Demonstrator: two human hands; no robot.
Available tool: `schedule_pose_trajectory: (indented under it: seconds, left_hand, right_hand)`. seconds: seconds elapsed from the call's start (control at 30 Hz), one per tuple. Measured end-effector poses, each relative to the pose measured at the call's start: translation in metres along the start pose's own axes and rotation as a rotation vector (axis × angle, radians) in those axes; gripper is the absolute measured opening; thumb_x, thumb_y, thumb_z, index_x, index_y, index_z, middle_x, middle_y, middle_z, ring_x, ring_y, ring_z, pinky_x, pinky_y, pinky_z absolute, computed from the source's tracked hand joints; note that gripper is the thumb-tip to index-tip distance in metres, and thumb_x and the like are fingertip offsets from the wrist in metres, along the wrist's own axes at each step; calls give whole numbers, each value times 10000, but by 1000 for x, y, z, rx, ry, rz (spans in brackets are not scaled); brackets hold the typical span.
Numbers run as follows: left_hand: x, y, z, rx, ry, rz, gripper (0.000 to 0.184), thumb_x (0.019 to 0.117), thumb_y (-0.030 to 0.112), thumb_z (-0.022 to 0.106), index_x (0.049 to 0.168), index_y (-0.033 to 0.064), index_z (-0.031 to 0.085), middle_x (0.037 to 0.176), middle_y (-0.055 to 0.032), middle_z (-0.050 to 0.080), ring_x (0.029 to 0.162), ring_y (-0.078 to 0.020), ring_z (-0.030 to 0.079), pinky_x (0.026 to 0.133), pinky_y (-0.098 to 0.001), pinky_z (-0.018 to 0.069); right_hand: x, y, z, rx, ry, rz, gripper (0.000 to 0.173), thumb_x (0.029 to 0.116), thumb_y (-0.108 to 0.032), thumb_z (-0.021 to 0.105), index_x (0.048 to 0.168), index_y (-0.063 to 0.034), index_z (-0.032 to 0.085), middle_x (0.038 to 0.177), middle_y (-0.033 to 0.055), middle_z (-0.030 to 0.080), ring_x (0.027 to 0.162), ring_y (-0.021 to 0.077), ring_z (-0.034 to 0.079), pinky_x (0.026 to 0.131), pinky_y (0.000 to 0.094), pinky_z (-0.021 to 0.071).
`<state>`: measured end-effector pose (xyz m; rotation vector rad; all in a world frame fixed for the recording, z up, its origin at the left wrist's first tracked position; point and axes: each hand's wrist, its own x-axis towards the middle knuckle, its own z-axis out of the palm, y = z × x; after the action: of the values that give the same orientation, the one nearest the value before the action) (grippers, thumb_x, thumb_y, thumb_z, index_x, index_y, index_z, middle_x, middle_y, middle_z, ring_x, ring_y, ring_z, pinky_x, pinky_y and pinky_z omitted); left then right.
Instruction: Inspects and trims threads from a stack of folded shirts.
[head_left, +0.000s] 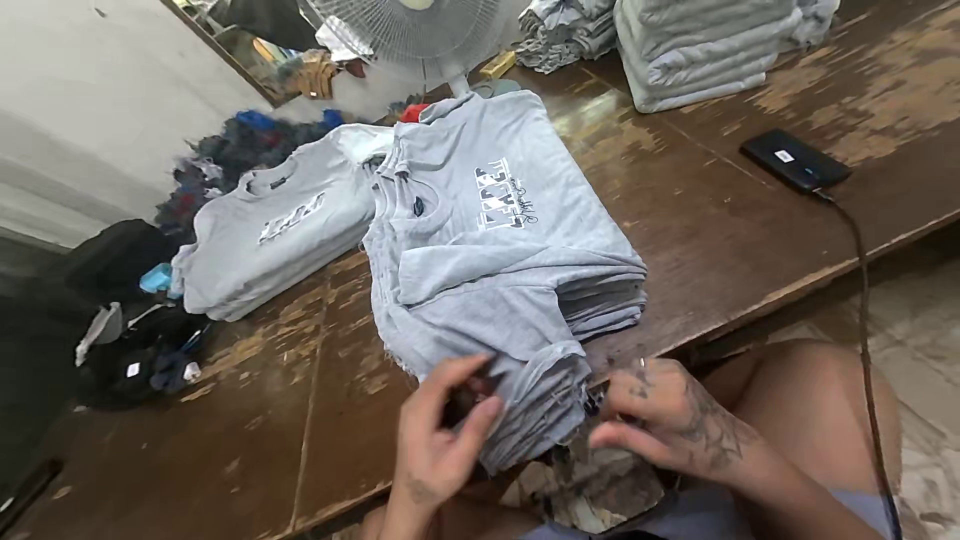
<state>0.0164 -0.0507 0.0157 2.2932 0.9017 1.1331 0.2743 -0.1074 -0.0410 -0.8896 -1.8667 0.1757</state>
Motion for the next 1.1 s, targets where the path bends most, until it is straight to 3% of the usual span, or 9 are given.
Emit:
schedule_pose_trajectory:
  seconds: [0.13,0.23,0.3,0.4,0.5,0.6,0.77,0.93,1.1]
  left_hand:
    - [-10,-25,9,-395,181,-226,354,984,357,632,1257,134,597,829,156,625,634,52,548,551,-140,469]
    - [-16,-28,20,-213,71,-219,407,999,254,584,1247,-69,584,889,76,637,751,46,579,675,-156,508]
    - [-17,-28,16,-172,28,-175,423,1022,279,569,1256,-73,581,875,64,627,734,54,561,654,-139,495]
    - [-21,-29,10,-232,-5,-206,414,1033,269,539,1279,-63,555,850,85,598,687,48,541,608,-143,475]
    - [-19,-30,13,-200,-23,-214,409,1027,248,541,1273,-77,572,900,43,637,736,21,577,657,-172,507]
    - [-22,-29,11,-55,-65,-181,453,1053,306,508,1291,-69,593,921,-37,674,774,-18,614,713,-204,538]
    - [-22,-10,0,147,-100,-81,421,1003,290,561,1275,-26,622,960,-73,697,802,-65,640,721,-229,545]
    - [-11,28,-10,421,-179,273,294,1008,245,513,1194,104,691,963,-95,709,848,-217,672,706,-339,539]
    - [-5,42,0,621,-240,351,341,959,121,492,1205,137,727,966,-64,740,728,-227,666,572,-360,491]
  right_hand:
    - [29,2,28,-199,45,-11,161,992,-300,626,1076,-236,747,1259,192,677,1199,398,622,983,550,486]
    - [27,18,58,-167,147,-48,140,1001,-323,610,999,-255,733,1343,211,641,1306,432,553,1070,596,412]
    - [23,17,58,-124,180,-30,239,1023,-435,574,1117,-247,689,1383,201,592,1363,378,502,1123,535,393]
    - [24,13,57,-186,142,-17,241,1031,-422,564,1173,-282,699,1390,190,596,1346,387,512,1098,541,398]
    - [27,16,59,-53,131,15,122,971,-230,637,933,-211,751,1333,211,657,1339,450,528,1091,576,417]
    - [21,11,32,334,128,119,156,983,-317,678,921,-184,730,1374,115,623,1447,244,441,1208,392,369]
    - [-1,-3,10,276,84,75,136,1012,-313,641,980,-200,710,1278,65,611,1319,126,505,1134,279,403]
    - [-7,-12,8,150,140,4,97,1006,-296,619,1007,-221,679,1363,49,547,1400,155,435,1190,334,355]
    - [-7,-20,9,153,179,-53,99,1012,-300,607,1003,-228,673,1420,15,519,1460,188,375,1222,385,329]
